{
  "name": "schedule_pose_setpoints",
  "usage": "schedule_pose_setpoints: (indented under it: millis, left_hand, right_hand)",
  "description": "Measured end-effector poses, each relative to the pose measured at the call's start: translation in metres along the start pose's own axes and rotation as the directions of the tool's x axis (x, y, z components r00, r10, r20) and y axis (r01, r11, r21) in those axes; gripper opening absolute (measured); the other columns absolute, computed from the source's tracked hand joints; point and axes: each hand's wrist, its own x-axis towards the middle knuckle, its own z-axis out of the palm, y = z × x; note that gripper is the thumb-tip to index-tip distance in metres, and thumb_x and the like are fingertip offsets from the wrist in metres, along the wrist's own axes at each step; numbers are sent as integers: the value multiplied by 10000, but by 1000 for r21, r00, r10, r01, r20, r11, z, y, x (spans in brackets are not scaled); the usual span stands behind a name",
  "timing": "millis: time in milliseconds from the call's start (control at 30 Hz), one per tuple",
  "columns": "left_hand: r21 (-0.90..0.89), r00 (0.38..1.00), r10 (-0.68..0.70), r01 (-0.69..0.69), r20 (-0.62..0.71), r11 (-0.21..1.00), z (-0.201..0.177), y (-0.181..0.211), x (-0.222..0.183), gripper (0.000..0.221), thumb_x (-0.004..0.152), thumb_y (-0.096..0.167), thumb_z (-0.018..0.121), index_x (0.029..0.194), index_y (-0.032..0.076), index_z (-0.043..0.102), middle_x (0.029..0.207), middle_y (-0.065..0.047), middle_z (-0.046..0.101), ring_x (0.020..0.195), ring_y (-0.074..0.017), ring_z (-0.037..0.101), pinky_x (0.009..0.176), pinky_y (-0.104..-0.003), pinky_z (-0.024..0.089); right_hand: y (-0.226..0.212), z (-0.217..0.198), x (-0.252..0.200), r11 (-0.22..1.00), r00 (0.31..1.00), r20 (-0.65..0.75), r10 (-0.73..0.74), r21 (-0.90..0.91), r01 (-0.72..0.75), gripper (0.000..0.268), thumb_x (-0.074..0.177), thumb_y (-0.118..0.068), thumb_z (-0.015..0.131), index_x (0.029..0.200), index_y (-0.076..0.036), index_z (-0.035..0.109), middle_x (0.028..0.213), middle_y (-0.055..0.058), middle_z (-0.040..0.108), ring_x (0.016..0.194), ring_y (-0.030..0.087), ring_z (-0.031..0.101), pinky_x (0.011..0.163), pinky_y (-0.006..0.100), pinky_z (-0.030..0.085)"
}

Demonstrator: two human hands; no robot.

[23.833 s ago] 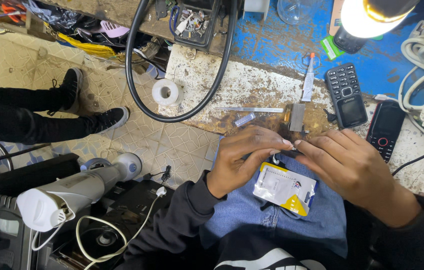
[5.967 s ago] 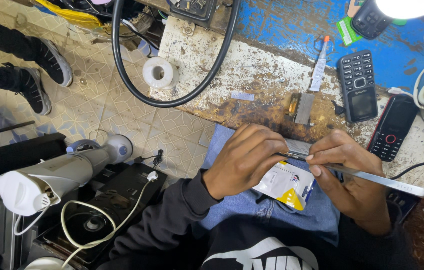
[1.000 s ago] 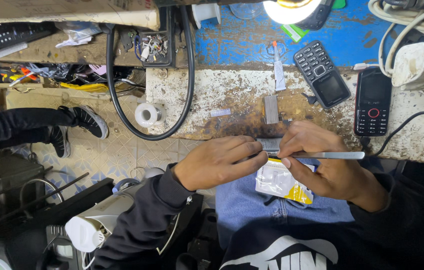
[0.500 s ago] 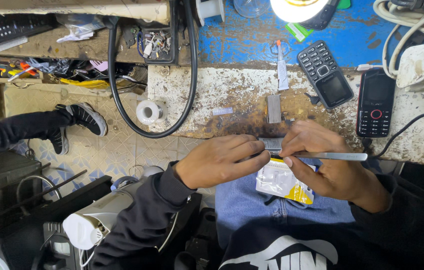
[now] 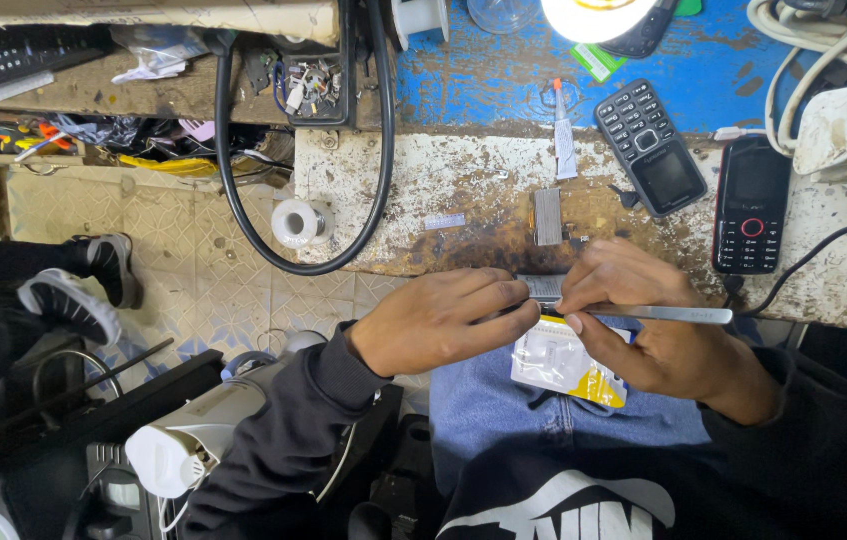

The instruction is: The person uses a soldering iron and tweezers to work on the internal components of a mobile phone. They use the tweezers to hold small parts in place while applying heat with the soldering iron to the assembly on a workbench.

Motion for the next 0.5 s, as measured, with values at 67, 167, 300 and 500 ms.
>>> schedule_pose_setpoints:
  millis: [67,167,300,500]
  left_hand:
    - [10,1000,3,-3,-4,1000,0,0,0,146,1084,25,592,1226,29,560,1117,-133,600,1013,-291,646,856,-370,548]
    - [8,1000,5,-5,-4,1000,-1,0,1,142,1087,26,585,1226,25,558,1117,-136,601,1019,-292,647,862,-369,546]
    - [16,1000,9,-8,-10,1000,-1,0,1,142,1086,27,590,1225,25,560,1120,-138,605,1012,-293,647,862,-370,549]
    - [29,1000,13,-13,-4,999,-1,0,1,129,1089,40,583,1216,29,563,1115,-132,607,1020,-295,650,869,-371,547]
  right_hand:
    - [0,0,0,1000,1000,4,-7,-15,7,224,989,-237,502,888,-74,618,814,70,621,750,240,601,743,381,419]
    - [2,0,-3,1000,1000,11,8,-29,-8,219,995,-242,497,892,-90,615,818,61,617,773,236,608,771,379,428]
    - [0,0,-2,999,1000,8,20,-27,-20,219,992,-244,504,896,-88,624,828,64,619,769,234,605,783,374,441]
    - [1,0,-3,1000,1000,6,10,-20,-10,204,986,-232,510,903,-83,621,830,70,619,767,237,604,766,371,437]
